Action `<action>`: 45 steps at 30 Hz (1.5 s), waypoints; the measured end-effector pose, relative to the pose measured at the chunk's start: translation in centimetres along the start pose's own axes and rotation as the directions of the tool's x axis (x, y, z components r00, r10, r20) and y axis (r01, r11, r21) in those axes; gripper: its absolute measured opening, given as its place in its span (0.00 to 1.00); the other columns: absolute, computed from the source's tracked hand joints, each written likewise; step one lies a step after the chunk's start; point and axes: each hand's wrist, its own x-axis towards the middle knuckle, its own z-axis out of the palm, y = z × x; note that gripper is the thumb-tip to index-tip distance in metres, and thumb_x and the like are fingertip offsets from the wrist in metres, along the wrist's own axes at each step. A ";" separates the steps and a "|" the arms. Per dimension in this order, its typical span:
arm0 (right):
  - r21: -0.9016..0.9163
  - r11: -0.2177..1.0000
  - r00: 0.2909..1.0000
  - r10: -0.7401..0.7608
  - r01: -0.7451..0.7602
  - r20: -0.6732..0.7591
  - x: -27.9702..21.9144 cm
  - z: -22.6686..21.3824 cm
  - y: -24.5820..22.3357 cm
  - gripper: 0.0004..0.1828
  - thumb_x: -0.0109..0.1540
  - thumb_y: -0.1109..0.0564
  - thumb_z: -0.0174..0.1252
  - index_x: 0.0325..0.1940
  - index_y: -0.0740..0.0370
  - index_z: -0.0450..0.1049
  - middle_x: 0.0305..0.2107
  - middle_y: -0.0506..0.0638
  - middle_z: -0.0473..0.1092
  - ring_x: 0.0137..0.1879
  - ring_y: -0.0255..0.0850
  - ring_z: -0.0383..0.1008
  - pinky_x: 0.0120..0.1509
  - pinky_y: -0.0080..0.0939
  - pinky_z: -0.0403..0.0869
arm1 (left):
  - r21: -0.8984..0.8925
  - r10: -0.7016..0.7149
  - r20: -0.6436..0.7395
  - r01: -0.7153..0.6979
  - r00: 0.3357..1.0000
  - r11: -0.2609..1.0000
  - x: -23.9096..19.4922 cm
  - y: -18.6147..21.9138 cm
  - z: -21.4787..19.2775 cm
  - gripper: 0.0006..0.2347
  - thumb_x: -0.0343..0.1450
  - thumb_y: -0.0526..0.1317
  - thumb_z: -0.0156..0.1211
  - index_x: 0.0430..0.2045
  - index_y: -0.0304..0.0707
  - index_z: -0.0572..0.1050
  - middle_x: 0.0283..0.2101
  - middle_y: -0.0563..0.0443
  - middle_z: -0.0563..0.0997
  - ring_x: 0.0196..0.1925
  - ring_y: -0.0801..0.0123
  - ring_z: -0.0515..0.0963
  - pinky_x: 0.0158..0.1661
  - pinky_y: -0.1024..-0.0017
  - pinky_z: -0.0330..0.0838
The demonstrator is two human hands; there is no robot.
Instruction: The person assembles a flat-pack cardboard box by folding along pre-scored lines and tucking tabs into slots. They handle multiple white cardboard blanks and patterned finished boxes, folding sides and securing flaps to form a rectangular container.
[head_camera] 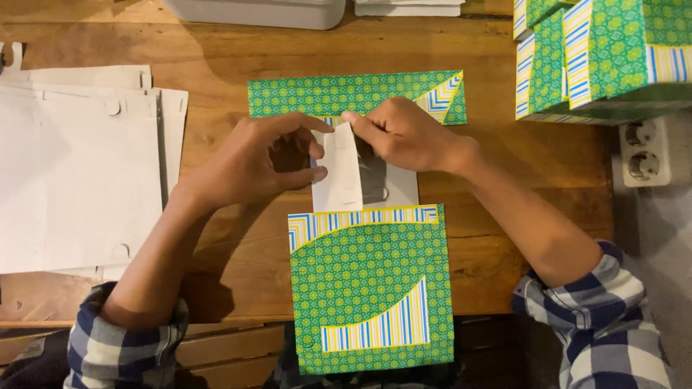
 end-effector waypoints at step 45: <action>0.176 0.982 0.995 -0.084 0.072 0.062 0.6 -0.5 1.8 0.20 0.57 0.66 0.65 0.15 0.57 0.64 0.07 0.43 0.56 0.19 0.30 0.51 0.25 0.32 0.55 | 0.326 0.028 -0.061 -0.007 0.998 0.945 0.1 -2.1 -0.9 0.35 0.56 0.44 0.82 0.57 0.43 0.70 0.44 0.51 0.75 0.50 0.57 0.70 0.53 0.60 0.54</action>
